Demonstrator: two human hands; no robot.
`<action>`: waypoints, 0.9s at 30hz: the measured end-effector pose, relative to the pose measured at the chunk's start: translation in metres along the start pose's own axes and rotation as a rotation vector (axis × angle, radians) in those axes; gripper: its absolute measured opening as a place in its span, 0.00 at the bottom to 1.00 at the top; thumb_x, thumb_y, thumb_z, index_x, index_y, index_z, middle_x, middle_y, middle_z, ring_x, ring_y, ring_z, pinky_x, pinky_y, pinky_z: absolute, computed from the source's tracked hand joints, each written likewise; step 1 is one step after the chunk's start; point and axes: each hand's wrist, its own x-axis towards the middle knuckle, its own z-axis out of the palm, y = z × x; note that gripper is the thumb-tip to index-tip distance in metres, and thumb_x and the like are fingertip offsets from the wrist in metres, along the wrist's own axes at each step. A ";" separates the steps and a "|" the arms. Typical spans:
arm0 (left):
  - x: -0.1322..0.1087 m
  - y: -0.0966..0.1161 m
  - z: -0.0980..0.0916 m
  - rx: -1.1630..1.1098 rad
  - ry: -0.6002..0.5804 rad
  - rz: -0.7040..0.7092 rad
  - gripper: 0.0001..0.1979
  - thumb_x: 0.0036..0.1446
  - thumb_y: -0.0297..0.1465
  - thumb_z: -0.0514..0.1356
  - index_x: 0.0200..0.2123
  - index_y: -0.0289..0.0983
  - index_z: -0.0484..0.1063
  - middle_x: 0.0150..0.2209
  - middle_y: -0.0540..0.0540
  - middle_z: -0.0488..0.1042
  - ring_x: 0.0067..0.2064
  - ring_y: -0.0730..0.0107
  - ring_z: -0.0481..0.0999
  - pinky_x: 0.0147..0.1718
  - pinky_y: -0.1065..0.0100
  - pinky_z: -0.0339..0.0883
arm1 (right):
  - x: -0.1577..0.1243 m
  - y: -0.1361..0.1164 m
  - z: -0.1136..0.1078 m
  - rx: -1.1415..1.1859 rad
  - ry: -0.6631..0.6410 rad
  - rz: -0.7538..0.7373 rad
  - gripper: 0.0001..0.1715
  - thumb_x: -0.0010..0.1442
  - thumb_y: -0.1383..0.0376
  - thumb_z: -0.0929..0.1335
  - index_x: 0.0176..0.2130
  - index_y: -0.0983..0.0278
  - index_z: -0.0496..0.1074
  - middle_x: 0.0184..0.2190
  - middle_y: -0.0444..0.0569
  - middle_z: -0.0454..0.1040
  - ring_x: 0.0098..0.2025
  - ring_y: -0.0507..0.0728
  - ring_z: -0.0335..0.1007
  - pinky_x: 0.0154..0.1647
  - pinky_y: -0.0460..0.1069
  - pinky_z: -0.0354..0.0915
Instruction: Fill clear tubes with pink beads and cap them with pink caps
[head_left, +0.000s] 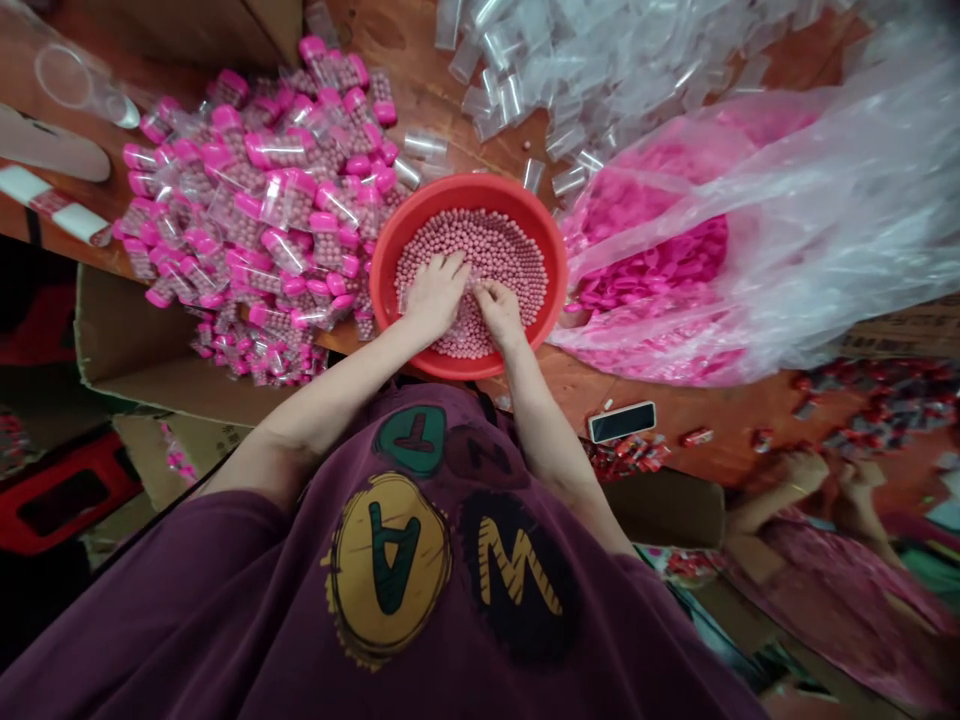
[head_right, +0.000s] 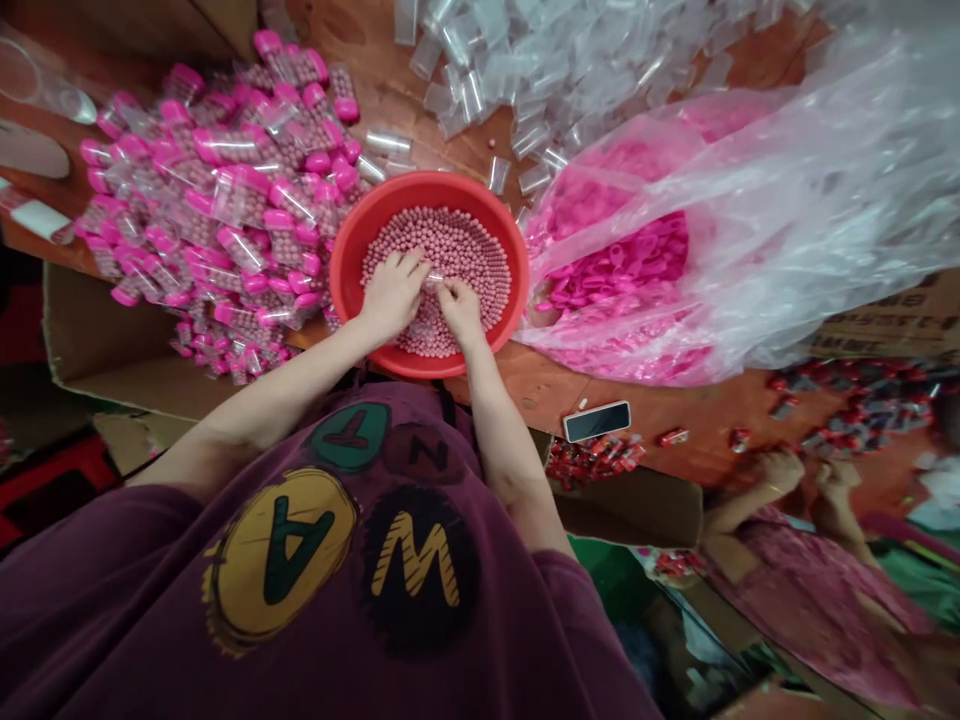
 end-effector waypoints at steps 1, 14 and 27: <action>0.005 0.002 -0.002 0.027 -0.059 0.017 0.23 0.70 0.23 0.52 0.62 0.32 0.77 0.66 0.28 0.77 0.70 0.41 0.71 0.71 0.40 0.66 | 0.000 0.001 0.002 -0.075 0.020 -0.038 0.14 0.67 0.54 0.71 0.34 0.59 0.72 0.32 0.43 0.77 0.39 0.56 0.72 0.49 0.52 0.72; 0.062 -0.010 0.028 -0.013 -0.109 -0.113 0.09 0.67 0.25 0.54 0.39 0.37 0.75 0.56 0.33 0.78 0.69 0.44 0.68 0.68 0.49 0.64 | -0.059 0.031 -0.112 -0.369 0.615 -0.153 0.23 0.78 0.54 0.59 0.53 0.60 0.77 0.46 0.53 0.83 0.48 0.60 0.81 0.59 0.59 0.78; 0.056 0.016 0.061 -0.521 -0.173 -0.188 0.13 0.47 0.25 0.71 0.38 0.36 0.79 0.47 0.45 0.81 0.56 0.58 0.79 0.62 0.59 0.70 | 0.013 0.078 -0.179 -0.771 0.596 0.045 0.18 0.75 0.58 0.65 0.53 0.66 0.79 0.58 0.66 0.74 0.59 0.69 0.77 0.68 0.71 0.72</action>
